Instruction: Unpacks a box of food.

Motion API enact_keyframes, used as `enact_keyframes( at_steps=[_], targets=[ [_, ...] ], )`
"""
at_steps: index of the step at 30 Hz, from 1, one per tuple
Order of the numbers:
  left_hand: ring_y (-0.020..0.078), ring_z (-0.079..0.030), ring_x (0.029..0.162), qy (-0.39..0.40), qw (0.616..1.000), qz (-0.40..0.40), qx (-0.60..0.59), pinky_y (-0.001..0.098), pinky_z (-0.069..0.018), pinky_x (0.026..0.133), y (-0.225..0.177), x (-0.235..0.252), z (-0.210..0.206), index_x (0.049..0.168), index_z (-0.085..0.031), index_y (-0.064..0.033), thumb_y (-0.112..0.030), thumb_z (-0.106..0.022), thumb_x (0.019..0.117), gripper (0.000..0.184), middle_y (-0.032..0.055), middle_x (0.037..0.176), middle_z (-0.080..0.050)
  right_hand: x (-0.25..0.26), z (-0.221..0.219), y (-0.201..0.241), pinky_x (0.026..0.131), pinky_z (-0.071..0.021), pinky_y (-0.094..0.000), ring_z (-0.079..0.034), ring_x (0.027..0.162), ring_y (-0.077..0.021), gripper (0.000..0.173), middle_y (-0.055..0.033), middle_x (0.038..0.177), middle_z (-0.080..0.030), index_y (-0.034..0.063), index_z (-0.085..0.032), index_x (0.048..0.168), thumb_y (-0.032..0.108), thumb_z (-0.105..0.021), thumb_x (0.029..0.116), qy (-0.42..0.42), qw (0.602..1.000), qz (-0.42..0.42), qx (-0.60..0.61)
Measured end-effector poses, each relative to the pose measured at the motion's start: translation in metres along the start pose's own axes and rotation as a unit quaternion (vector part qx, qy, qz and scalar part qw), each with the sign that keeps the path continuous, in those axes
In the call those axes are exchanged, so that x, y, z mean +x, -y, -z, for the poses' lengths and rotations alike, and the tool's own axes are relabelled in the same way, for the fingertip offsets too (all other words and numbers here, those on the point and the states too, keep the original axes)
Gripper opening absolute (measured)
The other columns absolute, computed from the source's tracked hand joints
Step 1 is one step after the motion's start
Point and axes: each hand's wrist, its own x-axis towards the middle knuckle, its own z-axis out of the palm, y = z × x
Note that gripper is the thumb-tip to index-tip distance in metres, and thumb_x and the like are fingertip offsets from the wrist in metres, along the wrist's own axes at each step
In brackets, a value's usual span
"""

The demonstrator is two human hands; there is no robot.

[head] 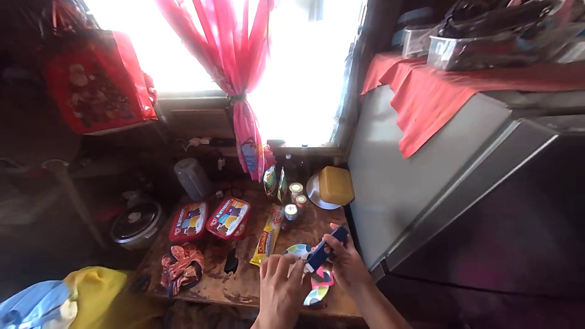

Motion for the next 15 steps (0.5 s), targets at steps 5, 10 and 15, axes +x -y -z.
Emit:
enact_keyframes(
  at_steps=[5, 10, 15],
  targets=[
    [0.0166, -0.06, 0.088, -0.036, 0.999, 0.025, -0.016, 0.0328, -0.0461, 0.083, -0.008, -0.005, -0.005, 0.095, -0.078, -0.0207, -0.033, -0.073, 0.0814, 0.019, 0.0011, 0.092, -0.065, 0.0, 0.003, -0.005, 0.067, -0.0619, -0.0405, -0.07, 0.075, -0.0235, 0.05, -0.0102, 0.089, -0.062, 0.0125, -0.035, 0.148, 0.012, -0.054, 0.1019, -0.002, 1.0, -0.014, 0.02],
    [0.0185, -0.063, 0.096, -0.001, 1.0, -0.001, -0.023, 0.036, -0.0472, 0.09, -0.003, -0.004, -0.006, 0.096, -0.079, -0.0222, -0.032, -0.072, 0.0877, 0.015, 0.0016, 0.1, -0.069, -0.003, 0.0, -0.003, 0.061, -0.0615, -0.0365, -0.069, 0.072, -0.0208, 0.053, -0.0087, 0.091, -0.061, 0.0171, -0.035, 0.15, 0.019, -0.058, 0.1032, -0.026, 0.998, -0.044, 0.02],
    [0.0401, -0.06, 0.123, 0.097, 0.972, 0.103, -0.189, 0.0586, -0.0475, 0.099, -0.009, -0.003, -0.002, 0.114, -0.078, -0.0098, -0.019, -0.068, 0.0889, 0.028, 0.0243, 0.14, -0.058, -0.001, 0.0, -0.011, 0.059, -0.0595, -0.0337, -0.07, 0.074, -0.0207, 0.054, -0.0104, 0.097, -0.065, 0.0207, -0.031, 0.15, 0.019, -0.057, 0.1036, -0.012, 0.995, -0.07, 0.07]
  ],
)
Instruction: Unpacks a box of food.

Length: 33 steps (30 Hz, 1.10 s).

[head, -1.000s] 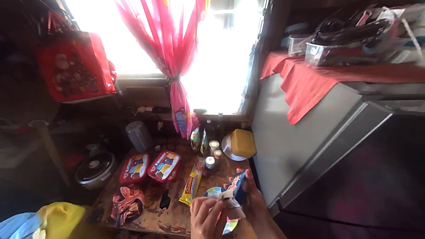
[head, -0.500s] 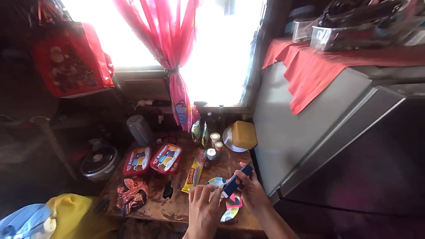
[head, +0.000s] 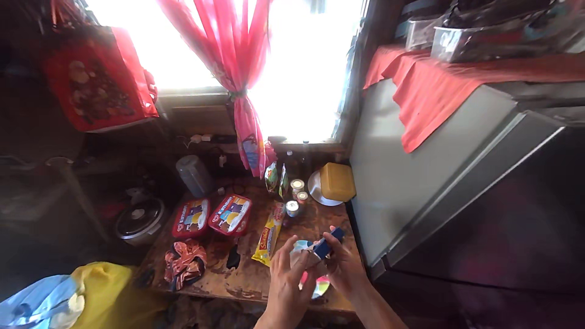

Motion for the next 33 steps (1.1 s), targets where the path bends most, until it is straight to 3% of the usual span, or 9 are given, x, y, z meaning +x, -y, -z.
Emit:
enact_keyframes(
  at_steps=[5, 9, 13, 17, 19, 21, 23, 26, 33],
  targets=[
    [0.0405, -0.055, 0.129, -0.031, 0.999, 0.001, -0.044, 0.0575, -0.0463, 0.102, -0.003, -0.009, -0.024, 0.114, -0.074, -0.0097, -0.026, -0.078, 0.0833, 0.035, 0.0257, 0.141, -0.056, 0.011, 0.001, 0.005, 0.065, -0.0613, -0.0382, -0.07, 0.078, -0.0226, 0.067, -0.0112, 0.103, -0.063, 0.0187, -0.014, 0.16, 0.022, -0.048, 0.1023, 0.016, 0.992, 0.121, -0.042],
    [0.034, -0.046, 0.139, -0.013, 0.995, -0.05, -0.09, 0.0505, -0.0435, 0.108, -0.01, -0.007, -0.032, 0.125, -0.063, -0.0148, -0.028, -0.075, 0.0863, 0.043, 0.0235, 0.148, -0.047, 0.001, -0.017, 0.028, 0.056, -0.0629, -0.0368, -0.071, 0.064, -0.0204, 0.046, -0.0091, 0.095, -0.07, 0.0131, -0.027, 0.151, 0.033, -0.034, 0.1103, 0.034, 0.979, 0.202, -0.013],
    [0.0239, -0.044, 0.142, -0.053, 0.986, -0.104, -0.122, 0.04, -0.0403, 0.115, -0.006, 0.007, -0.026, 0.112, -0.068, -0.0167, -0.025, -0.066, 0.0958, 0.018, 0.0138, 0.144, -0.053, -0.006, -0.022, 0.038, 0.06, -0.0649, -0.0378, -0.073, 0.067, -0.0223, 0.039, -0.0095, 0.093, -0.07, 0.0092, -0.032, 0.14, 0.035, -0.029, 0.1105, 0.085, 0.96, 0.266, -0.004],
    [0.012, -0.061, 0.121, -0.07, 0.963, -0.167, -0.201, 0.0261, -0.0523, 0.103, -0.008, 0.024, -0.013, 0.085, -0.061, -0.0094, -0.017, -0.068, 0.0947, 0.014, 0.0047, 0.116, -0.067, -0.01, -0.028, 0.033, 0.056, -0.0621, -0.0357, -0.07, 0.061, -0.0212, 0.047, -0.0097, 0.079, -0.069, 0.0074, -0.047, 0.12, 0.047, -0.024, 0.1111, 0.076, 0.989, 0.119, 0.033],
    [0.011, -0.065, 0.11, -0.046, 0.962, -0.168, -0.209, 0.0227, -0.0556, 0.093, -0.006, 0.028, -0.008, 0.09, -0.058, -0.0078, -0.017, -0.071, 0.0944, 0.017, 0.0069, 0.109, -0.066, -0.009, -0.029, 0.031, 0.053, -0.059, -0.0312, -0.068, 0.057, -0.0183, 0.055, -0.0095, 0.074, -0.069, 0.0047, -0.057, 0.105, 0.051, -0.027, 0.11, 0.05, 0.997, 0.046, 0.046],
    [0.0111, -0.068, 0.107, -0.002, 0.97, -0.143, -0.195, 0.0223, -0.0581, 0.088, -0.005, 0.031, -0.002, 0.107, -0.054, -0.0072, -0.022, -0.072, 0.0956, 0.026, 0.0107, 0.113, -0.066, 0.0, -0.024, 0.025, 0.052, -0.058, -0.0269, -0.067, 0.058, -0.0136, 0.043, -0.0064, 0.077, -0.069, 0.0069, -0.054, 0.11, 0.043, -0.031, 0.1114, 0.063, 0.996, 0.047, 0.042],
    [0.0157, -0.07, 0.108, 0.019, 0.975, -0.148, -0.165, 0.0263, -0.0577, 0.09, -0.007, 0.031, 0.001, 0.116, -0.065, -0.0027, -0.018, -0.069, 0.0957, 0.026, 0.0143, 0.117, -0.071, 0.003, -0.021, 0.017, 0.053, -0.0567, -0.022, -0.067, 0.061, -0.0079, 0.028, -0.0028, 0.077, -0.067, 0.007, -0.052, 0.117, 0.03, -0.037, 0.1118, 0.04, 0.997, 0.07, 0.012],
    [0.0153, -0.069, 0.111, 0.008, 0.974, -0.205, -0.1, 0.0259, -0.0539, 0.099, -0.004, 0.034, -0.002, 0.107, -0.074, -0.0066, -0.013, -0.059, 0.1004, 0.018, 0.0084, 0.114, -0.075, 0.004, -0.016, 0.012, 0.063, -0.0557, -0.0214, -0.065, 0.072, -0.0068, 0.045, -0.0055, 0.092, -0.06, 0.0055, -0.033, 0.148, 0.024, -0.045, 0.109, 0.028, 0.996, 0.078, -0.043],
    [0.0182, -0.068, 0.117, -0.013, 0.968, -0.162, -0.19, 0.0304, -0.0535, 0.104, -0.008, 0.026, -0.01, 0.114, -0.071, 0.0003, -0.012, -0.061, 0.1006, 0.021, 0.014, 0.12, -0.073, 0.006, -0.011, 0.023, 0.052, -0.0588, -0.0313, -0.066, 0.056, -0.0166, 0.036, -0.0091, 0.083, -0.064, 0.0047, -0.037, 0.137, 0.028, -0.04, 0.111, 0.025, 0.991, 0.13, -0.032]
  ],
)
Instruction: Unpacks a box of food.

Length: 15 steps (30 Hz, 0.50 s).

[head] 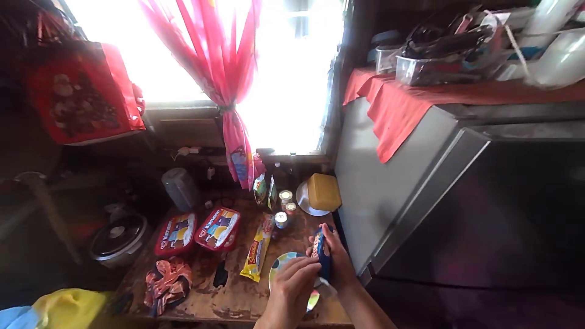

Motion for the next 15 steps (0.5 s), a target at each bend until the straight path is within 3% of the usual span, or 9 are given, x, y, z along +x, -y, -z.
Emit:
enact_keyframes(
  at_steps=[2, 3, 4, 6, 7, 9, 11, 13, 15],
  targets=[
    [0.0189, -0.057, 0.133, -0.036, 0.979, 0.137, -0.143, 0.0369, -0.0479, 0.112, -0.002, -0.009, -0.002, 0.141, -0.052, 0.0039, -0.029, -0.061, 0.1026, 0.052, 0.0161, 0.143, -0.059, -0.012, -0.001, 0.024, 0.059, -0.0642, -0.0359, -0.071, 0.066, -0.0184, 0.036, -0.0074, 0.096, -0.068, 0.0069, -0.037, 0.136, 0.023, -0.048, 0.106, 0.045, 0.986, 0.161, 0.006],
    [0.0168, -0.053, 0.136, -0.065, 0.943, 0.227, -0.234, 0.0371, -0.0466, 0.112, -0.002, -0.015, -0.004, 0.15, -0.04, 0.0028, -0.037, -0.058, 0.1031, 0.065, 0.0127, 0.15, -0.053, -0.021, -0.001, 0.039, 0.068, -0.066, -0.0377, -0.073, 0.076, -0.0183, 0.04, -0.0041, 0.106, -0.068, 0.0126, -0.038, 0.135, 0.026, -0.057, 0.1025, 0.079, 0.961, 0.263, 0.011],
    [0.0173, -0.057, 0.131, -0.105, 0.883, 0.322, -0.326, 0.0384, -0.0503, 0.107, -0.002, -0.016, -0.007, 0.154, -0.03, 0.0006, -0.042, -0.051, 0.1051, 0.069, 0.0106, 0.149, -0.053, -0.029, -0.001, 0.052, 0.077, -0.0658, -0.0397, -0.073, 0.088, -0.0192, 0.045, -0.0016, 0.116, -0.069, 0.0211, -0.042, 0.135, 0.033, -0.067, 0.0985, 0.107, 0.924, 0.366, 0.016],
    [0.0244, -0.069, 0.11, -0.167, 0.725, 0.493, -0.451, 0.0435, -0.0584, 0.089, -0.005, -0.01, -0.014, 0.152, -0.037, -0.0105, -0.051, -0.029, 0.1083, 0.06, 0.0097, 0.132, -0.065, -0.033, -0.001, 0.055, 0.089, -0.0628, -0.0407, -0.071, 0.106, -0.0199, 0.049, 0.0025, 0.13, -0.067, 0.0388, -0.049, 0.139, 0.042, -0.07, 0.0947, 0.151, 0.832, 0.533, -0.019],
    [0.0282, -0.07, 0.103, -0.179, 0.65, 0.542, -0.501, 0.0472, -0.059, 0.083, -0.006, -0.007, -0.017, 0.145, -0.045, -0.0134, -0.055, -0.02, 0.108, 0.061, 0.011, 0.123, -0.068, -0.031, 0.002, 0.04, 0.093, -0.0612, -0.0383, -0.069, 0.111, -0.0178, 0.053, 0.0044, 0.132, -0.065, 0.0437, -0.05, 0.141, 0.043, -0.072, 0.0929, 0.179, 0.807, 0.558, -0.072],
    [0.0275, -0.072, 0.095, -0.182, 0.548, 0.558, -0.596, 0.047, -0.0608, 0.077, -0.002, -0.003, -0.021, 0.125, -0.061, -0.015, -0.061, -0.015, 0.1058, 0.068, 0.0112, 0.108, -0.072, -0.019, 0.004, 0.002, 0.09, -0.0604, -0.0305, -0.067, 0.109, -0.0117, 0.061, 0.0027, 0.131, -0.062, 0.0366, -0.049, 0.142, 0.042, -0.079, 0.0884, 0.209, 0.805, 0.508, -0.223],
    [0.0243, -0.074, 0.087, -0.169, 0.509, 0.552, -0.638, 0.042, -0.0621, 0.072, 0.006, -0.008, -0.026, 0.111, -0.068, -0.0122, -0.064, -0.013, 0.1039, 0.076, 0.012, 0.097, -0.075, -0.021, 0.0, -0.004, 0.088, -0.0602, -0.0295, -0.066, 0.107, -0.0116, 0.063, -0.0008, 0.129, -0.061, 0.0293, -0.05, 0.142, 0.038, -0.081, 0.0872, 0.208, 0.814, 0.472, -0.267],
    [0.0241, -0.073, 0.083, -0.172, 0.496, 0.573, -0.629, 0.0381, -0.0615, 0.069, 0.015, -0.017, -0.027, 0.122, -0.063, -0.0096, -0.058, -0.017, 0.1072, 0.068, 0.0143, 0.099, -0.073, -0.034, -0.01, 0.022, 0.09, -0.0603, -0.0303, -0.067, 0.109, -0.0125, 0.064, 0.0051, 0.131, -0.063, 0.0409, -0.047, 0.144, 0.038, -0.079, 0.0881, 0.192, 0.8, 0.526, -0.216],
    [0.0177, -0.072, 0.07, -0.194, 0.496, 0.594, -0.603, 0.0285, -0.0597, 0.057, 0.012, -0.019, -0.026, 0.114, -0.066, -0.0088, -0.043, -0.028, 0.1104, 0.051, 0.0116, 0.089, -0.074, -0.038, -0.012, 0.029, 0.094, -0.0605, -0.0336, -0.067, 0.114, -0.0158, 0.067, 0.0058, 0.135, -0.061, 0.0456, -0.045, 0.146, 0.036, -0.078, 0.0889, 0.195, 0.786, 0.559, -0.179]
  ],
)
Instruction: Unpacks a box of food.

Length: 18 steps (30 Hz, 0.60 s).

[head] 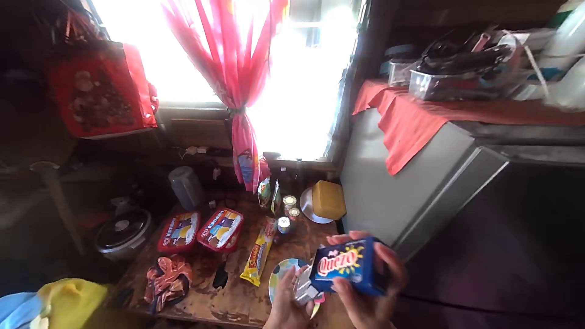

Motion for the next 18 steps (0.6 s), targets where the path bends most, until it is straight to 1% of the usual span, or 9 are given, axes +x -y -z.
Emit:
enact_keyframes(
  at_steps=[2, 5, 7, 9, 11, 12, 14, 16, 18],
  targets=[
    [0.0154, -0.072, 0.067, -0.012, 0.999, -0.019, 0.023, 0.0266, -0.0594, 0.056, -0.004, -0.006, -0.006, 0.105, -0.063, -0.0083, -0.031, -0.033, 0.1105, 0.038, 0.0101, 0.084, -0.073, -0.013, -0.002, -0.017, 0.095, -0.0599, -0.0336, -0.067, 0.115, -0.0171, 0.063, 0.0039, 0.135, -0.063, 0.0417, -0.044, 0.146, 0.039, -0.076, 0.0908, -0.005, 0.998, -0.063, 0.018],
    [0.0142, -0.07, 0.067, -0.038, 0.996, -0.052, 0.055, 0.0266, -0.0597, 0.059, -0.008, -0.004, -0.006, 0.106, -0.064, -0.0062, -0.024, -0.042, 0.1089, 0.029, 0.009, 0.085, -0.072, -0.021, 0.008, -0.036, 0.097, -0.06, -0.043, -0.068, 0.117, -0.0249, 0.058, -0.0001, 0.134, -0.065, 0.0396, -0.044, 0.146, 0.047, -0.069, 0.0943, -0.083, 0.985, -0.124, 0.092],
    [0.0191, -0.072, 0.075, -0.068, 0.993, -0.071, 0.06, 0.0316, -0.0615, 0.064, -0.013, -0.001, 0.001, 0.112, -0.062, -0.0041, -0.023, -0.049, 0.1058, 0.024, 0.0127, 0.092, -0.072, -0.011, 0.021, -0.043, 0.101, -0.0574, -0.0429, -0.065, 0.123, -0.023, 0.061, 0.0027, 0.138, -0.064, 0.039, -0.04, 0.148, 0.054, -0.064, 0.0948, -0.135, 0.98, -0.11, 0.094],
    [0.0253, -0.073, 0.081, -0.1, 0.987, -0.109, 0.061, 0.0382, -0.0623, 0.068, -0.018, -0.001, 0.009, 0.12, -0.057, -0.0041, -0.02, -0.05, 0.1045, 0.023, 0.0163, 0.098, -0.071, -0.003, 0.035, -0.052, 0.107, -0.0513, -0.0337, -0.058, 0.13, -0.0133, 0.07, 0.0052, 0.142, -0.059, 0.024, -0.03, 0.152, 0.055, -0.061, 0.097, -0.151, 0.984, -0.097, 0.013],
    [0.0287, -0.073, 0.083, -0.118, 0.98, -0.152, 0.056, 0.0427, -0.0627, 0.069, -0.023, -0.002, 0.018, 0.121, -0.055, -0.0054, -0.017, -0.044, 0.1055, 0.023, 0.0166, 0.1, -0.07, -0.006, 0.048, -0.067, 0.105, -0.0502, -0.0273, -0.056, 0.127, -0.0086, 0.079, -0.0052, 0.14, -0.056, -0.0003, -0.025, 0.15, 0.043, -0.064, 0.097, -0.121, 0.978, -0.151, -0.082],
    [0.0299, -0.073, 0.084, -0.12, 0.977, -0.169, 0.052, 0.0445, -0.0628, 0.071, -0.025, -0.003, 0.023, 0.122, -0.055, -0.0056, -0.015, -0.041, 0.1059, 0.023, 0.0166, 0.101, -0.07, -0.013, 0.052, -0.076, 0.099, -0.0515, -0.0258, -0.057, 0.123, -0.0087, 0.084, -0.0122, 0.139, -0.055, -0.0059, -0.024, 0.151, 0.037, -0.067, 0.0931, -0.105, 0.965, -0.208, -0.118],
    [0.0328, -0.073, 0.088, -0.117, 0.973, -0.191, 0.05, 0.0474, -0.0626, 0.075, -0.028, -0.006, 0.034, 0.13, -0.051, -0.0053, -0.011, -0.039, 0.1052, 0.028, 0.0186, 0.105, -0.069, -0.04, 0.059, -0.101, 0.094, -0.0552, -0.0336, -0.06, 0.118, -0.0173, 0.091, -0.0218, 0.144, -0.048, -0.0005, -0.021, 0.158, 0.026, -0.071, 0.0866, -0.105, 0.924, -0.346, -0.126],
    [0.0345, -0.072, 0.092, -0.118, 0.972, -0.193, 0.058, 0.0485, -0.0621, 0.078, -0.031, -0.01, 0.042, 0.137, -0.047, -0.0061, -0.01, -0.04, 0.1054, 0.032, 0.0206, 0.11, -0.068, -0.076, 0.065, -0.131, 0.078, -0.0619, -0.0403, -0.069, 0.099, -0.024, 0.084, -0.0232, 0.138, -0.051, 0.0069, -0.023, 0.159, 0.009, -0.072, 0.0903, -0.175, 0.875, -0.445, -0.074],
    [0.0344, -0.072, 0.094, -0.127, 0.972, -0.188, 0.061, 0.048, -0.0617, 0.079, -0.034, -0.012, 0.048, 0.14, -0.046, -0.0054, -0.008, -0.041, 0.1058, 0.035, 0.0215, 0.114, -0.067, -0.109, 0.072, -0.155, 0.076, -0.0601, -0.0415, -0.068, 0.095, -0.0266, 0.076, -0.0233, 0.133, -0.052, 0.0094, -0.024, 0.156, 0.002, -0.068, 0.0946, -0.278, 0.815, -0.507, -0.034]
  ],
)
